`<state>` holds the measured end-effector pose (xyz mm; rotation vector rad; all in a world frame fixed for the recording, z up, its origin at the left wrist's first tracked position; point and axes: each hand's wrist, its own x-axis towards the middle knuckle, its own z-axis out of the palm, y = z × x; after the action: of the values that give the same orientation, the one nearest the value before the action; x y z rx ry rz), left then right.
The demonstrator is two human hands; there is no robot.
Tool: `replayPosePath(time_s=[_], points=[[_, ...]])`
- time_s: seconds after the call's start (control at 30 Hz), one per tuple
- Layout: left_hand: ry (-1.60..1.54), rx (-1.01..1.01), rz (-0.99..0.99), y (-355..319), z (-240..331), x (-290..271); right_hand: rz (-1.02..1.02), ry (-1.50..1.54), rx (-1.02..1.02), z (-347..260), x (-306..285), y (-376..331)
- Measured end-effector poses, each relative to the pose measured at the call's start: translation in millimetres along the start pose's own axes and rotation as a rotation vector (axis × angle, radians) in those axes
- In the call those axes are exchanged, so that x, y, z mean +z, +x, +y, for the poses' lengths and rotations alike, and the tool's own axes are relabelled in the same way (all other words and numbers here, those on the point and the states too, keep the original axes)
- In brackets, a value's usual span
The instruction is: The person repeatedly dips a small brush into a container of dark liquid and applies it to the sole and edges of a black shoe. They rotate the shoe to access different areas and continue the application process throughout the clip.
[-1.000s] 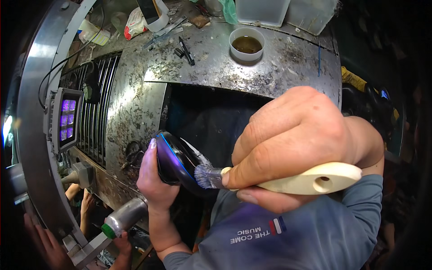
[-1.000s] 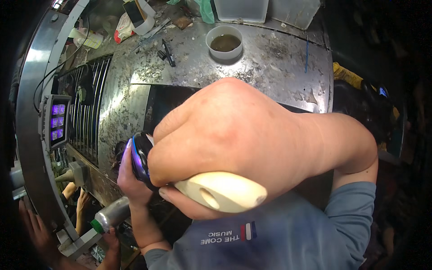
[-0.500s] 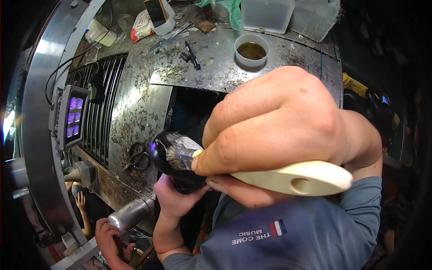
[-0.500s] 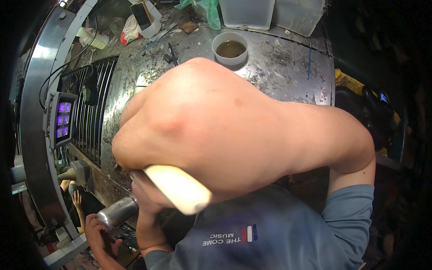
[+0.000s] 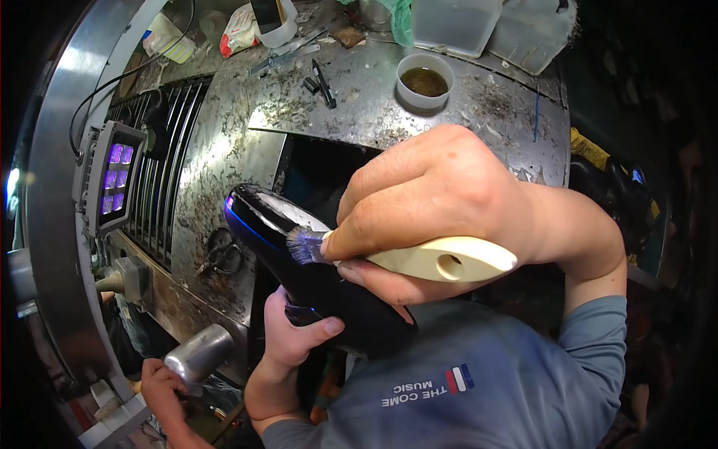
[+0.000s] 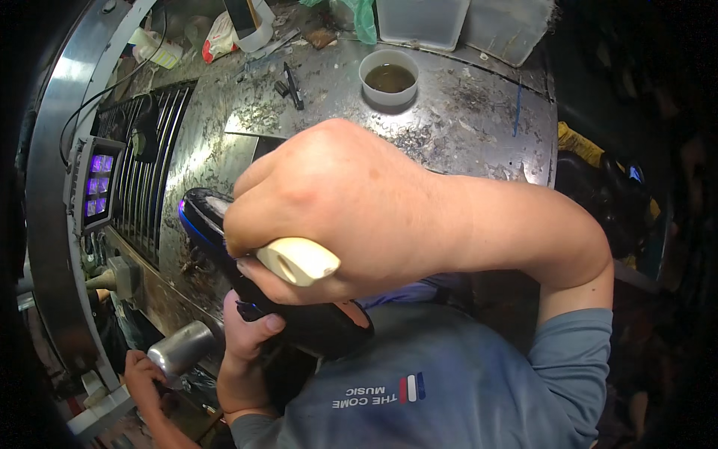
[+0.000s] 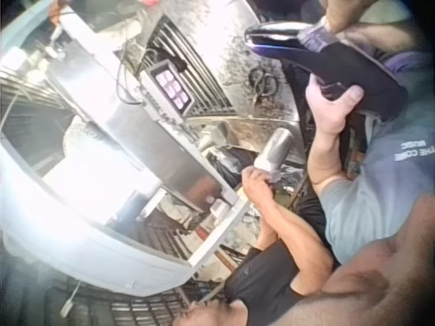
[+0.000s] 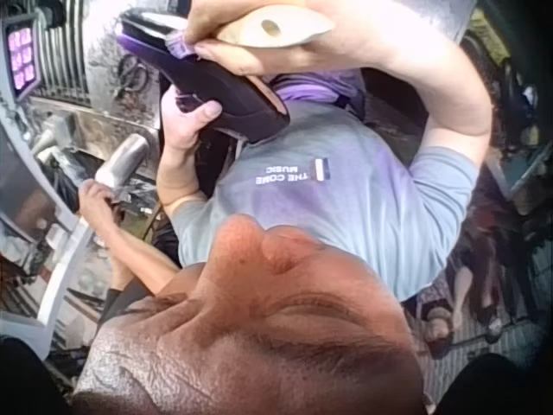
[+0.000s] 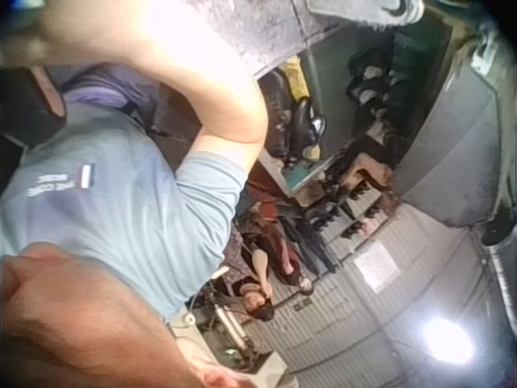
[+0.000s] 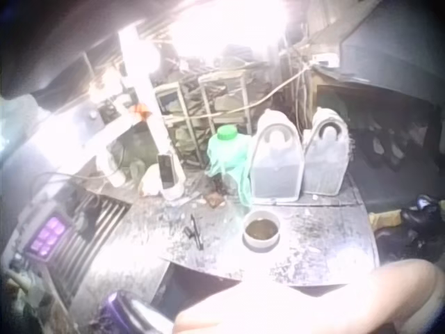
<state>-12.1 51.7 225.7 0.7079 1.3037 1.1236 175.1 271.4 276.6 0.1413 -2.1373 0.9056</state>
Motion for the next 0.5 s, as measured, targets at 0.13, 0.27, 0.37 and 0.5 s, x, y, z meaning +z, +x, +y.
replayPosePath(time_s=[0.13,0.27,0.37,0.5], points=[[-0.165,-0.045,-0.01,1,-2,3,-0.024,0.036,0.052,2,5,-8],[-0.121,-0.07,-0.004,2,-1,5,-0.025,0.09,0.084,5,11,-15],[-0.152,-0.06,-0.013,3,0,8,-0.034,0.113,0.111,5,12,-21],[-0.321,-0.033,0.02,4,-4,11,-0.041,0.132,0.132,5,14,-28]])
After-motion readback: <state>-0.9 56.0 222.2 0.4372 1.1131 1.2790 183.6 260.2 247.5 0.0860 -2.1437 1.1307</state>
